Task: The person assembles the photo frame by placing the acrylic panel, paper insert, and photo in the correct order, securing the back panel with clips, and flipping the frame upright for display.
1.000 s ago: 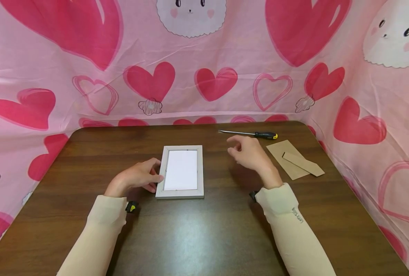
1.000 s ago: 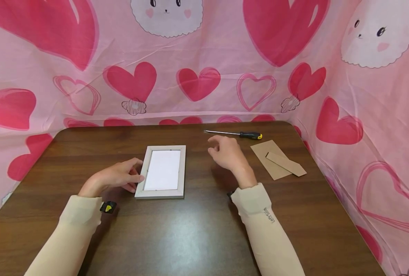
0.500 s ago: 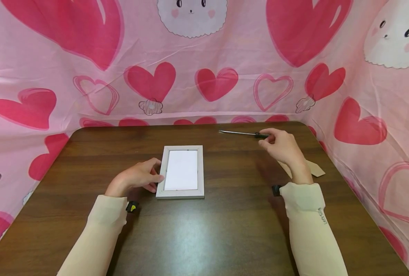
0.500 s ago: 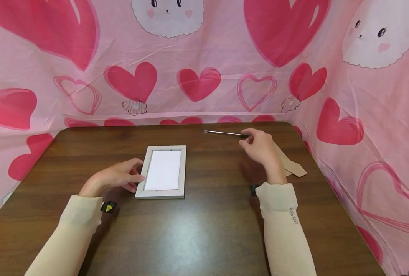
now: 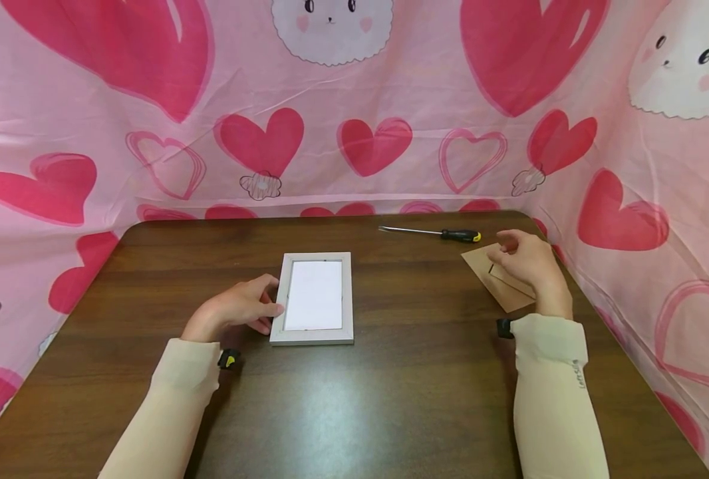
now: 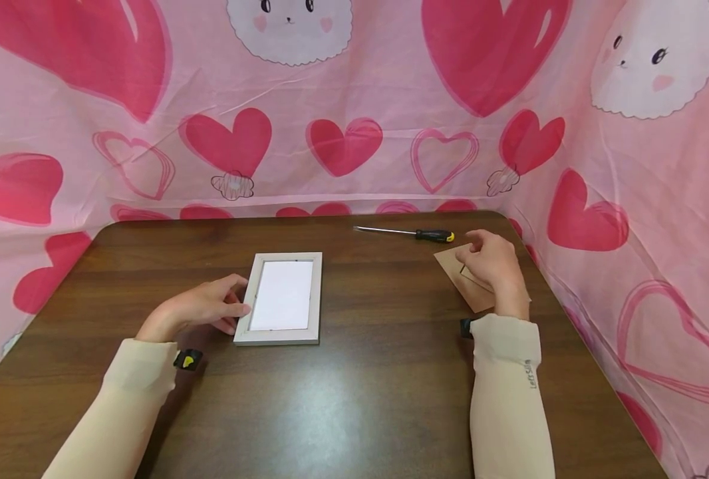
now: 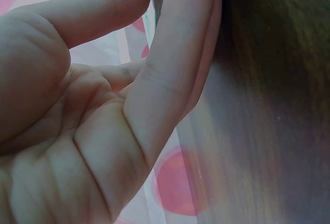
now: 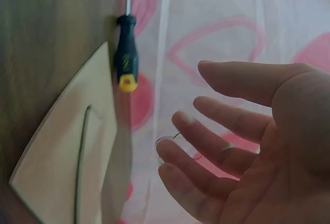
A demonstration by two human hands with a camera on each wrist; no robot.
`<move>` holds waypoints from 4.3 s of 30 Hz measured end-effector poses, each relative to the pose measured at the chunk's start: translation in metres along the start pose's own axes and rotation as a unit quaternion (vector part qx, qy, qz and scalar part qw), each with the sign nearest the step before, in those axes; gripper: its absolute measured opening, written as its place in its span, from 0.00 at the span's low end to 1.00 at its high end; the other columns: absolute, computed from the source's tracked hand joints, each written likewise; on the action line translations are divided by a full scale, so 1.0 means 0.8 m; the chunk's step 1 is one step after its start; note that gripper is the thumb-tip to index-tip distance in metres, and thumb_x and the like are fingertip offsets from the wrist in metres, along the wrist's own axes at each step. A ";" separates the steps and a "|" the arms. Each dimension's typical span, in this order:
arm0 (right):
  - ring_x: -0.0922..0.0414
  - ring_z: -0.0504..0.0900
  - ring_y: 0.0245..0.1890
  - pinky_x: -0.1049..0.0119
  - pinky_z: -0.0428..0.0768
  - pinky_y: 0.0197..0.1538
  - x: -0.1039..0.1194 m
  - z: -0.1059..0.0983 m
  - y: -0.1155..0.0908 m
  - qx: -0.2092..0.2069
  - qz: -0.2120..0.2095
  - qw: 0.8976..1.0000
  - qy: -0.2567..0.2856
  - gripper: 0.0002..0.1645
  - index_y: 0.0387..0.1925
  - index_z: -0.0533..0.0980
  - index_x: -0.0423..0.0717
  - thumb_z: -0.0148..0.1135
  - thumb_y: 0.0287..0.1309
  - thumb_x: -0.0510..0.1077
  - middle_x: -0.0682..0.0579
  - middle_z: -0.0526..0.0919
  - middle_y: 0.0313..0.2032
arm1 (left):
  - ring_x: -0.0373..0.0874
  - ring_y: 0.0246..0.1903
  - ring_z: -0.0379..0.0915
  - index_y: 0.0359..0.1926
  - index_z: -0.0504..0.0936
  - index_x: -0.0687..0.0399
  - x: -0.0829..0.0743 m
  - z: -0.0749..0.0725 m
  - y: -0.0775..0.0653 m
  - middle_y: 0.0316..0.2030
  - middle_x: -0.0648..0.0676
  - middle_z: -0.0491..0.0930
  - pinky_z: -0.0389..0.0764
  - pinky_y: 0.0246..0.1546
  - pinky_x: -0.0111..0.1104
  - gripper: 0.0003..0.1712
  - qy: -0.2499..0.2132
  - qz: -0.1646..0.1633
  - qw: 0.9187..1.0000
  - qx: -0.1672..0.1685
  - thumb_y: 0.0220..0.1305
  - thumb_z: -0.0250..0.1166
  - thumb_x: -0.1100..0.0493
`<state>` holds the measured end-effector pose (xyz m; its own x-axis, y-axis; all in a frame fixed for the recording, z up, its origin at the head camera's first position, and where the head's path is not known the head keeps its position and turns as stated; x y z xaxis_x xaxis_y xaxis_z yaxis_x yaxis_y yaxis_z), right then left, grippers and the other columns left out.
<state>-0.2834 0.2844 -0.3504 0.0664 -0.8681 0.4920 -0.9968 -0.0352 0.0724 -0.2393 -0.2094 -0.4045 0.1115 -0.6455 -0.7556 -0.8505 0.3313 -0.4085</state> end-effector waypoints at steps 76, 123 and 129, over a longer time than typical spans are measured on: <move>0.42 0.71 0.42 0.51 0.75 0.43 -0.068 0.024 -0.018 0.137 0.166 0.975 0.049 0.46 0.59 0.62 0.31 0.66 0.54 0.62 0.36 0.72 0.45 | 0.50 0.30 0.78 0.66 0.57 0.60 -0.002 0.001 -0.003 0.43 0.64 0.70 0.84 0.35 0.38 0.37 0.005 0.002 1.000 0.001 0.62 0.66 0.58; 0.47 0.73 0.42 0.62 0.74 0.43 -0.045 0.024 -0.006 0.157 0.084 0.973 0.147 0.32 0.60 0.62 0.33 0.60 0.63 0.47 0.38 0.73 0.46 | 0.50 0.29 0.77 0.66 0.56 0.61 -0.004 0.001 -0.001 0.44 0.65 0.70 0.84 0.34 0.39 0.37 0.007 -0.007 1.000 0.003 0.62 0.66 0.59; 0.49 0.78 0.37 0.60 0.80 0.38 -0.027 0.030 -0.003 0.153 0.077 0.959 0.228 0.32 0.61 0.59 0.34 0.61 0.63 0.44 0.38 0.75 0.44 | 0.50 0.29 0.77 0.66 0.56 0.62 -0.003 0.002 0.000 0.43 0.65 0.70 0.84 0.33 0.39 0.37 0.005 -0.004 1.000 0.002 0.62 0.66 0.60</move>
<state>-0.2833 0.2912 -0.3819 -0.1386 -0.5710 0.8092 -0.9586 -0.1279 -0.2544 -0.2387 -0.2071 -0.4035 0.1135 -0.6557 -0.7465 -0.8470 0.3289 -0.4176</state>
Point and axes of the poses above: each hand's wrist, its own y-axis towards the middle knuckle, its own z-axis out of the palm, x = y × z, the point moved 4 cm from there along y, towards the middle knuckle
